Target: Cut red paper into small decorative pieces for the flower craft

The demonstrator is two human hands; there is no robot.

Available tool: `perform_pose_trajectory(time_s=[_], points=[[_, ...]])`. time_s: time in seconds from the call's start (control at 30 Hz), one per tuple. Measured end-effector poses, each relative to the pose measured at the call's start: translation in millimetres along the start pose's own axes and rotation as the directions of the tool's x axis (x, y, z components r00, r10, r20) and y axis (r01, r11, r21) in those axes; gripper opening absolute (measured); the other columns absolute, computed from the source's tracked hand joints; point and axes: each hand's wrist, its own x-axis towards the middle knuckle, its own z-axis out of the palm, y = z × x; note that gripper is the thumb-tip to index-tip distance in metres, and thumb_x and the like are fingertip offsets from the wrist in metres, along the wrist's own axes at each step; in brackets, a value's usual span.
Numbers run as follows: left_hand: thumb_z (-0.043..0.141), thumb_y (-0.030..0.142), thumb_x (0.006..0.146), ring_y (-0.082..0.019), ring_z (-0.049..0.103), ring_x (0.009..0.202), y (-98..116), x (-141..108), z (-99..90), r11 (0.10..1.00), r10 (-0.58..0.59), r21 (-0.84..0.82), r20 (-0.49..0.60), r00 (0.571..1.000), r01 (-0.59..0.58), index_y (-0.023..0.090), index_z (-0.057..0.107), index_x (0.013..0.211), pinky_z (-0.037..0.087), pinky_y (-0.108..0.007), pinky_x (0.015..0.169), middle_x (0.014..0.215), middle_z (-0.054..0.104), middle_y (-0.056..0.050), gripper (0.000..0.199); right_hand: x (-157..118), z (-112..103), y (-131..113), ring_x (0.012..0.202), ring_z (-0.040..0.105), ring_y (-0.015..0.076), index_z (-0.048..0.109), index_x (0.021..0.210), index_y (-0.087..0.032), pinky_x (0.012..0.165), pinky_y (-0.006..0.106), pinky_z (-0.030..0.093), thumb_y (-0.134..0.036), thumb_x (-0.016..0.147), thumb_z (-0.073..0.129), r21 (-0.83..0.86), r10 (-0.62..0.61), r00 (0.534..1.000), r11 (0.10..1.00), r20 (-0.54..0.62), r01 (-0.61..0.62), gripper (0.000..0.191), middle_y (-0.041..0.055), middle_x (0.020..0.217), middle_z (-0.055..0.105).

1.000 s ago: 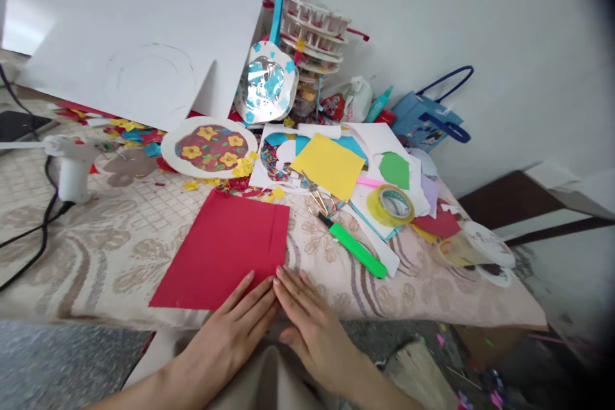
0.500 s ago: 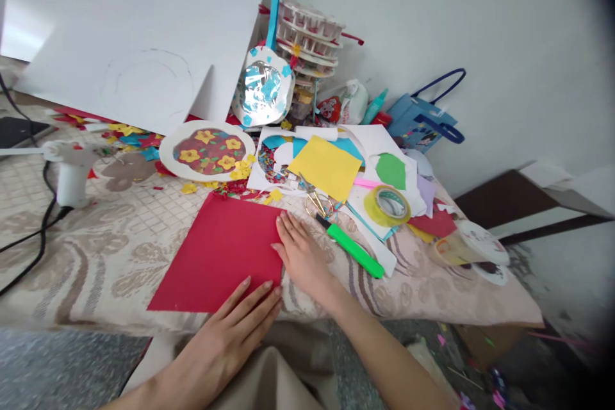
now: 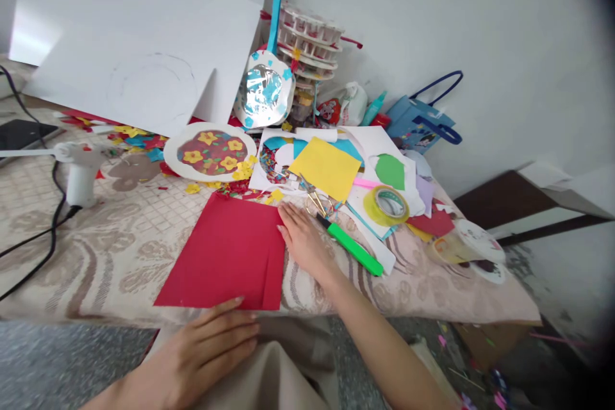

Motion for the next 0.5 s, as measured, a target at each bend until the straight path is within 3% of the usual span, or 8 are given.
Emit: perform_pose_trajectory(time_s=[0.13, 0.3, 0.4, 0.5], points=[[0.043, 0.015, 0.088, -0.018, 0.042, 0.123, -5, -1, 8.1, 0.985, -0.159, 0.055, -0.108, 0.981, 0.166, 0.018, 0.047, 0.126, 0.036, -0.035, 0.104, 0.124, 0.057, -0.006, 0.038, 1, 3, 3, 0.129, 0.032, 0.0182, 0.035, 0.135, -0.015, 0.109, 0.040, 0.025, -0.022, 0.091, 0.035, 0.058, 0.012, 0.999, 0.998, -0.032, -0.010, 0.045, 0.0077, 0.138, 0.040], [0.049, 0.018, 0.086, -0.019, 0.043, 0.122, -12, 6, 13.8, 0.976, -0.153, 0.141, -0.082, 0.985, 0.163, 0.017, 0.043, 0.130, 0.038, -0.035, 0.103, 0.126, 0.055, -0.006, 0.045, 2, -2, 3, 0.125, 0.038, 0.0172, 0.038, 0.133, -0.016, 0.107, 0.037, 0.029, -0.019, 0.090, 0.033, 0.179, 0.043, 0.995, 0.983, -0.091, -0.026, 0.044, 0.0089, 0.134, 0.044], [0.049, 0.019, 0.085, -0.018, 0.043, 0.122, -14, 9, 11.9, 0.971, -0.186, 0.137, -0.085, 0.979, 0.197, 0.018, 0.042, 0.130, 0.039, -0.034, 0.101, 0.128, 0.053, -0.006, 0.046, -4, -14, -1, 0.124, 0.038, 0.0158, 0.041, 0.131, -0.014, 0.105, 0.033, 0.033, -0.017, 0.090, 0.032, 0.242, 0.056, 0.980, 0.970, -0.190, -0.008, 0.042, 0.0094, 0.133, 0.046], [0.044, 0.016, 0.087, -0.018, 0.043, 0.123, -18, 15, 7.6, 0.960, -0.246, 0.115, -0.077, 0.966, 0.254, 0.019, 0.039, 0.132, 0.038, -0.034, 0.102, 0.130, 0.051, -0.006, 0.046, -22, -31, 4, 0.122, 0.041, 0.0180, 0.044, 0.128, -0.019, 0.103, 0.038, 0.034, -0.016, 0.088, 0.035, 0.197, 0.072, 0.955, 0.980, -0.288, -0.014, 0.040, 0.0076, 0.128, 0.050]])
